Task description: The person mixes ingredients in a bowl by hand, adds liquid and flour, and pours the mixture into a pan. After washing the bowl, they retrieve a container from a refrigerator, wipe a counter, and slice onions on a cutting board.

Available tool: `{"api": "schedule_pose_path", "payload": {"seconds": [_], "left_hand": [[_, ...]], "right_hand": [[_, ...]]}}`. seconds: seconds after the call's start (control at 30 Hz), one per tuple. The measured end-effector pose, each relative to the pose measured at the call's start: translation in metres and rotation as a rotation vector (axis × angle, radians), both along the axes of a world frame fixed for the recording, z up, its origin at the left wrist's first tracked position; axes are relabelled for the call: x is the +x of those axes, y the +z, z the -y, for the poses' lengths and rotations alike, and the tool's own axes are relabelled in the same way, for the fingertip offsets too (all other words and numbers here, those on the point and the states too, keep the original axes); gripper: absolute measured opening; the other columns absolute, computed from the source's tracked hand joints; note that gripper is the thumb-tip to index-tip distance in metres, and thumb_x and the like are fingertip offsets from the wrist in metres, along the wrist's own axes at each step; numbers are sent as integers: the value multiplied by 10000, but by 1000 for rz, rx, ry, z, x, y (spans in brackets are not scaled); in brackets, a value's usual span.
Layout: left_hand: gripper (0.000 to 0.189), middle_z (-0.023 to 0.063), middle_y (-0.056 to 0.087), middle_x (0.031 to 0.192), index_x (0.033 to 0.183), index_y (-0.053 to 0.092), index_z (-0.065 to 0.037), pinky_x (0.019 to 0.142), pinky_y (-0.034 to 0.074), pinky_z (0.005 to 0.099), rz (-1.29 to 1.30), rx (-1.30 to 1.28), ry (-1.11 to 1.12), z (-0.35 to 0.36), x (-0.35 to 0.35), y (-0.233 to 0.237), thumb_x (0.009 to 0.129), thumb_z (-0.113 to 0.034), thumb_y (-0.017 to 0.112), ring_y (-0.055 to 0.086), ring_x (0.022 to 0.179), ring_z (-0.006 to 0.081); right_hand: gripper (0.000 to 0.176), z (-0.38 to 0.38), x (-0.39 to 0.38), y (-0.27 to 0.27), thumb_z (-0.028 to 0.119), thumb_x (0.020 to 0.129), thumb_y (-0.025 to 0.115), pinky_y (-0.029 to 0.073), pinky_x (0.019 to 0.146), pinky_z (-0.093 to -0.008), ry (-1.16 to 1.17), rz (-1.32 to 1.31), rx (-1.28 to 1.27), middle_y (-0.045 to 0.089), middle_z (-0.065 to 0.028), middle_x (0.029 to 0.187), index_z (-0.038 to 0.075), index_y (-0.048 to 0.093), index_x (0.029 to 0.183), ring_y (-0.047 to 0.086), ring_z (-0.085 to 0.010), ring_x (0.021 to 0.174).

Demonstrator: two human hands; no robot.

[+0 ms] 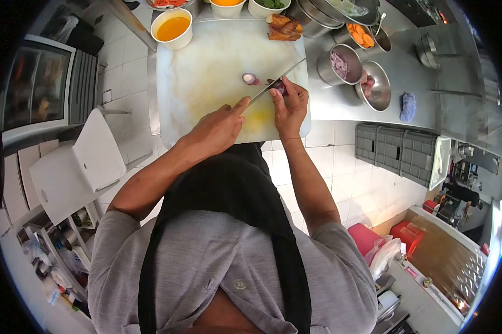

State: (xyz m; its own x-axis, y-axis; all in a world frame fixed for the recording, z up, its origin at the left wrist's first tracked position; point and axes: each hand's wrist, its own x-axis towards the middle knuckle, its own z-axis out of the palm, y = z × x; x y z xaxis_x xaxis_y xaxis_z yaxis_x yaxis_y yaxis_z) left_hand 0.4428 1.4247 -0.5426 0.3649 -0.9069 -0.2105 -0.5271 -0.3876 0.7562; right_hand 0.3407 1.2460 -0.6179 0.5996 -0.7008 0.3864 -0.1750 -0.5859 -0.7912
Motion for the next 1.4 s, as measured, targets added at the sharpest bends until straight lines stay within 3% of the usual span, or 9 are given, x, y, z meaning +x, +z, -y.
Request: {"api": "schedule_pose_path", "payload": {"seconds": [0.3,0.4,0.5,0.63,0.73,0.97,1.07,1.27,1.4], "left_hand": [[474,264,590,997,1351,370,-15,819,437,444,26,-11,42,8,30,-38,918,-191,447,569,906,395],[468,269,586,999,1344,382,-16,830,435,440,26,-38,91,-12,40,-22,921,-204,452,564,933,393],[461,227,599,995,1346,398,-38,851,440,360,-125,-78,109,-33,33,6,933,-230,469,577,914,333],[468,176,617,981,1355,406,-64,846,432,307,-290,-135,79,-64,21,38,934,-243,502,585,864,240],[473,154,624,968,1356,415,-70,834,438,302,-398,-47,82,-77,13,64,928,-243,523,578,839,200],[470,130,611,884,1356,414,-62,790,436,282,-376,-22,34,-83,16,68,931,-239,514,559,780,182],[478,112,583,811,1370,400,-83,668,463,281,-348,-53,23,-79,19,65,932,-243,507,538,660,151],[499,34,445,619,1402,358,-137,401,384,263,-523,5,121,-69,19,67,934,-250,487,416,439,90],[499,28,449,604,1400,355,-130,418,391,262,-550,-104,160,-59,11,50,933,-248,488,423,432,90]], "right_hand": [[385,9,-31,1,172,869,607,448,857,-328,74,-19,88,564,-165,1131,-27,532,1191,562,-238,995],[414,2,-28,24,220,850,636,455,822,-321,57,-230,-339,590,-154,1097,-25,550,1172,568,-231,976],[435,13,-27,23,256,833,649,457,777,-301,-27,-318,-116,622,-115,1029,-25,569,1156,582,-204,932],[388,31,-22,28,238,849,608,460,727,-276,105,86,720,634,-74,964,-38,585,1122,591,-153,829],[366,36,-20,29,210,867,578,467,723,-277,211,223,899,639,-88,960,-59,573,1116,594,-161,817],[326,38,-14,33,157,881,522,513,729,-321,294,233,982,638,-153,987,-84,554,1099,628,-204,815],[338,31,-10,36,160,874,536,508,737,-319,346,209,1006,642,-149,977,-84,555,1106,624,-201,809],[297,15,4,35,193,857,567,508,731,-324,328,305,1152,654,-121,914,-44,591,1035,621,-199,765],[251,7,14,34,238,853,587,514,737,-349,284,448,1382,652,-91,868,23,607,980,623,-213,747]]}}
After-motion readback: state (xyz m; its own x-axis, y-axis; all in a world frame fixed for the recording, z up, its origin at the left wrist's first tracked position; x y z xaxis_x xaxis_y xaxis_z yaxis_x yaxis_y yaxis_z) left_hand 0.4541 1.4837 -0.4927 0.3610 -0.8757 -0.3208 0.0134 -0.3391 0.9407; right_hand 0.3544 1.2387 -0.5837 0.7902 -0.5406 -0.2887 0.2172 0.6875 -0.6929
